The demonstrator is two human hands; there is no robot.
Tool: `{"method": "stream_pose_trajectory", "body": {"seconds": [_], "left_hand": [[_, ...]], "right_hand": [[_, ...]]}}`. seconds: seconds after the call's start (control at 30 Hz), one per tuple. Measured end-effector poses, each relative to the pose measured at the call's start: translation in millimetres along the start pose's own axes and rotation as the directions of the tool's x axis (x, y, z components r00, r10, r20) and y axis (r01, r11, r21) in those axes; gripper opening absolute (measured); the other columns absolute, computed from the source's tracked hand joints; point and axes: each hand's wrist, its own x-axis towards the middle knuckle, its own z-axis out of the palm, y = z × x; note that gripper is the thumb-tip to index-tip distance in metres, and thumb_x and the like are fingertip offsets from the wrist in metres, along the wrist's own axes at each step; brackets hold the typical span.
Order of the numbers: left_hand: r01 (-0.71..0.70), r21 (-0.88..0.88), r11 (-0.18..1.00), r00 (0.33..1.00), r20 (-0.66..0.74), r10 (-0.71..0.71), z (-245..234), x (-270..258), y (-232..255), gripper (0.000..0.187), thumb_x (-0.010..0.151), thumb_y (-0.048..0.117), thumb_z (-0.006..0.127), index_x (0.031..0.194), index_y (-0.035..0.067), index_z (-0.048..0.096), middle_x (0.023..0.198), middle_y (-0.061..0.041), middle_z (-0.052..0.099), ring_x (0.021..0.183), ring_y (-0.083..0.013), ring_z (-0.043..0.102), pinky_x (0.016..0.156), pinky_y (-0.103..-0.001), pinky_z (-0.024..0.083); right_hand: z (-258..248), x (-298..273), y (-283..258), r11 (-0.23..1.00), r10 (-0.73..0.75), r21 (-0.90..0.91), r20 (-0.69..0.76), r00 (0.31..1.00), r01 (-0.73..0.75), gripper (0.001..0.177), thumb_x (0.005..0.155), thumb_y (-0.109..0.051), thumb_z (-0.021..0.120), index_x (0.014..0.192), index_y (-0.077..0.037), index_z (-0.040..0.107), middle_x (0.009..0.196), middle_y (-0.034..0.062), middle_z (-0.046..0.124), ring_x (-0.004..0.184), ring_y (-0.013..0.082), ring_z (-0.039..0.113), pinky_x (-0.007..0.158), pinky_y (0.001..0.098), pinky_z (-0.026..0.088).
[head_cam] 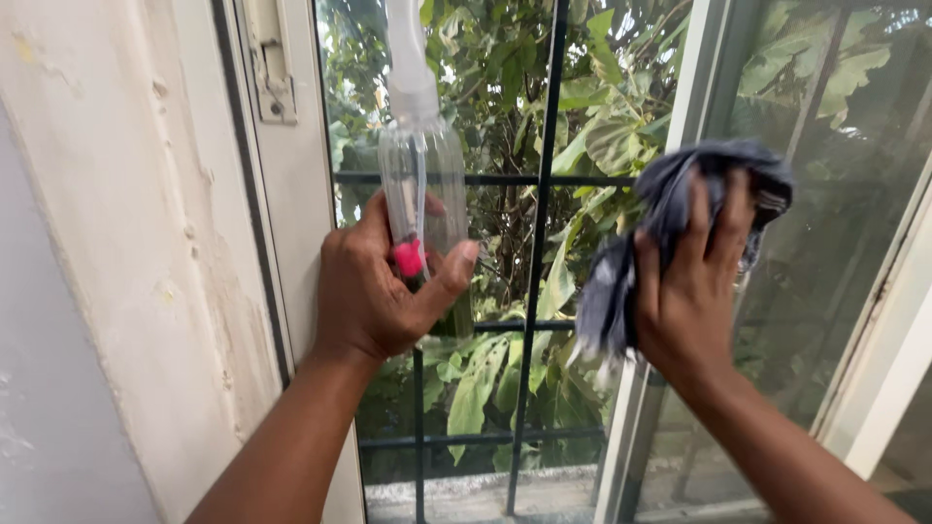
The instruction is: The person sprays a window with a clear spray bottle and wipes the glass and frame with a dark cloth. The person repeatedly sprays and wipes different sections of the window and the lower frame.
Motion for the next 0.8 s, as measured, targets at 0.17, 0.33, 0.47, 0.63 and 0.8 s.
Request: {"method": "stream_pose_trajectory", "body": {"seconds": [0.17,0.33,0.47,0.63,0.8], "left_hand": [[0.01,-0.018,1.0,1.0,0.012,-0.01,-2.1,-0.6,2.2,0.046,0.085,0.045,0.075,0.109,0.007,0.066,0.053,0.0,0.063,0.045,-0.0102,0.063,0.048,-0.028,0.05],[-0.012,-0.015,1.0,1.0,-0.004,0.012,-2.2,0.4,1.8,0.043,0.086,0.043,0.075,0.107,0.007,0.066,0.051,0.0,0.06,0.046,-0.0099,0.062,0.049,-0.027,0.049],[0.022,0.0,1.0,1.0,-0.004,-0.022,-0.5,0.4,5.0,0.042,0.085,0.042,0.075,0.106,0.008,0.066,0.048,0.0,0.058,0.042,-0.0104,0.061,0.047,-0.028,0.049],[0.017,-0.031,0.999,1.0,-0.004,-0.017,-1.4,0.2,6.8,0.042,0.085,0.041,0.076,0.108,0.007,0.065,0.052,0.001,0.062,0.046,-0.0099,0.064,0.049,-0.027,0.051],[-0.007,-0.03,1.0,1.0,-0.014,0.007,-5.9,-1.1,6.8,0.043,0.085,0.041,0.076,0.108,0.006,0.066,0.057,-0.001,0.065,0.049,-0.0112,0.066,0.052,-0.028,0.053]], "right_hand": [[-43.8,9.0,74.4,0.999,0.025,-0.046,0.142,0.99,-0.019,0.065,0.106,-0.02,0.052,0.163,-0.023,0.021,0.176,0.0205,0.002,0.157,0.0487,0.023,0.119,0.0568,0.037],[-29.1,-7.7,126.2,0.997,-0.042,-0.071,-0.186,0.982,0.029,0.058,0.125,-0.026,0.047,0.166,-0.016,0.008,0.175,0.0167,0.007,0.16,0.0462,0.023,0.135,0.0521,0.028],[-6.1,1.8,82.9,0.796,0.559,0.388,-0.177,0.81,-0.465,0.089,0.118,-0.056,0.052,0.172,-0.012,-0.003,0.176,0.022,-0.001,0.166,0.0432,0.017,0.136,0.0554,0.021],[23.9,-20.2,-51.3,0.965,0.209,0.171,-0.038,0.977,-0.2,0.073,0.112,-0.046,0.043,0.169,-0.018,0.007,0.175,0.0197,-0.009,0.162,0.0477,-0.002,0.13,0.0637,0.01],[8.6,-24.6,-50.9,0.984,-0.18,-0.005,0.068,0.981,0.18,0.066,0.104,-0.038,0.051,0.162,-0.025,0.021,0.173,0.0168,0.008,0.158,0.0496,0.008,0.125,0.0665,0.022]]}}
